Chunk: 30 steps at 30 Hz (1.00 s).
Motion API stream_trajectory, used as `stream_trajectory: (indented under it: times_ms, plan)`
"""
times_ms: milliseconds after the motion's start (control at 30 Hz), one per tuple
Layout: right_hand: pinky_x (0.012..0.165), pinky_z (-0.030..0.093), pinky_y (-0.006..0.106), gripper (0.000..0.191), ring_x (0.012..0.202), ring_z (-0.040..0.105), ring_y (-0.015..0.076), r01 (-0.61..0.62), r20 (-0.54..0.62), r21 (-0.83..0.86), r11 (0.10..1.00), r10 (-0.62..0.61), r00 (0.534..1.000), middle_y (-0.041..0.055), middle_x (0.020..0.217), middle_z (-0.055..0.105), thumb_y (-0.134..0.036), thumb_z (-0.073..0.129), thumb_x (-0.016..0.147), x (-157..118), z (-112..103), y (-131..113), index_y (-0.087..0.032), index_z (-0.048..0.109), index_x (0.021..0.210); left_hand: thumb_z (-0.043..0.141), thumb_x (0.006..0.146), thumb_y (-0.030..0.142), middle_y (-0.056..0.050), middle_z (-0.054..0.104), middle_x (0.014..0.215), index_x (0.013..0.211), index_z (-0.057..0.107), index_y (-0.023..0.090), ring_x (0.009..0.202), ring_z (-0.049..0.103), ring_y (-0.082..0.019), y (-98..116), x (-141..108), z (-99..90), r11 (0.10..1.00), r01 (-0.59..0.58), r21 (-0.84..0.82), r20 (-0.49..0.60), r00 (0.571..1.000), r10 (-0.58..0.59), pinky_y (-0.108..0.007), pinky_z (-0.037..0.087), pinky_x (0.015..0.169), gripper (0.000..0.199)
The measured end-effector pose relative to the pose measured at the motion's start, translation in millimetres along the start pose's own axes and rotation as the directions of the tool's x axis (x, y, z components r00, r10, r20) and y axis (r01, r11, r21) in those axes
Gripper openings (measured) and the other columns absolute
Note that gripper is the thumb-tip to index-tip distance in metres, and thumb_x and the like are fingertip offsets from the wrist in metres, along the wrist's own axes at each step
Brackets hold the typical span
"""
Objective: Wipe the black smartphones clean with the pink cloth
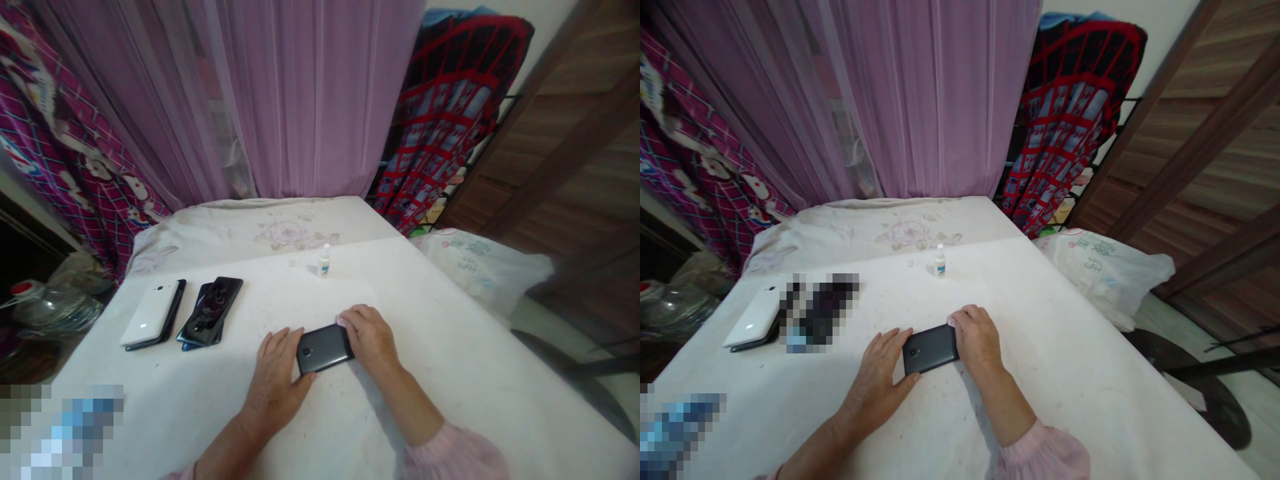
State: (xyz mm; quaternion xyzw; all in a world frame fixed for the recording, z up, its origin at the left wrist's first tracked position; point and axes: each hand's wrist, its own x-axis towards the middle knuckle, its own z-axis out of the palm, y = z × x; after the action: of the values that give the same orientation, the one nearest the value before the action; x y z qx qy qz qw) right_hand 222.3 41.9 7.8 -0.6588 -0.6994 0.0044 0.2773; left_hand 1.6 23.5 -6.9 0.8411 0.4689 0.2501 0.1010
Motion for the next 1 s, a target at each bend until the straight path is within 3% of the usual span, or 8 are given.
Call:
stream_trajectory:
  times_ms: [133,467,567,800,1000]
  plan:
    - [0.076,0.040,0.030,0.019,0.085,0.053,0.0194,0.050,0.054,-0.087,0.995,-0.045,0.998,0.0033,0.090,0.065,-0.023,0.053,0.091,1,-2,-13,-0.025,0.071,0.085,0.065,0.073,0.031,-0.014,0.057,0.124,0.125,0.049,0.018,0.118,0.051,-0.034,-1,0,1.8,0.998,0.061,0.008,-0.083,0.995,-0.061,-0.055,0.040,0.101,0.056]
    - [0.073,0.035,0.033,0.014,0.086,0.053,0.0193,0.168,0.143,-0.036,0.985,-0.161,0.976,0.0033,0.091,0.065,-0.021,0.058,0.088,0,8,-55,-0.027,0.071,0.087,0.067,0.073,0.029,-0.012,0.056,0.121,0.121,0.050,0.021,0.115,0.051,-0.032,0,2,-1.1,0.999,0.043,-0.032,-0.077,0.996,-0.045,-0.053,0.039,0.101,0.051]
    - [0.073,0.035,0.033,0.015,0.088,0.054,0.0198,0.129,0.155,-0.061,0.990,-0.118,0.981,0.0029,0.092,0.065,-0.021,0.058,0.088,2,4,-47,-0.028,0.071,0.087,0.067,0.072,0.029,-0.012,0.055,0.121,0.120,0.050,0.020,0.115,0.051,-0.032,-1,2,-1.2,0.999,0.039,-0.026,-0.070,0.997,-0.040,-0.053,0.038,0.102,0.052]
    - [0.073,0.038,0.030,0.019,0.086,0.057,0.0185,-0.083,0.101,-0.083,0.993,0.091,0.991,0.0032,0.090,0.066,-0.023,0.054,0.089,2,-12,-3,-0.027,0.072,0.085,0.066,0.074,0.034,-0.013,0.055,0.123,0.122,0.049,0.020,0.117,0.050,-0.033,-1,1,-2.1,0.999,0.036,-0.017,-0.059,0.998,-0.037,-0.055,0.036,0.104,0.052]
    - [0.075,0.042,0.027,0.020,0.085,0.061,0.0167,-0.173,0.120,0.017,0.985,0.170,0.978,0.0022,0.092,0.067,-0.021,0.052,0.088,0,-13,2,-0.027,0.071,0.088,0.065,0.075,0.037,-0.013,0.056,0.121,0.120,0.051,0.020,0.116,0.051,-0.033,-1,2,-2.0,0.999,0.036,-0.012,-0.066,0.997,-0.037,-0.056,0.035,0.103,0.050]
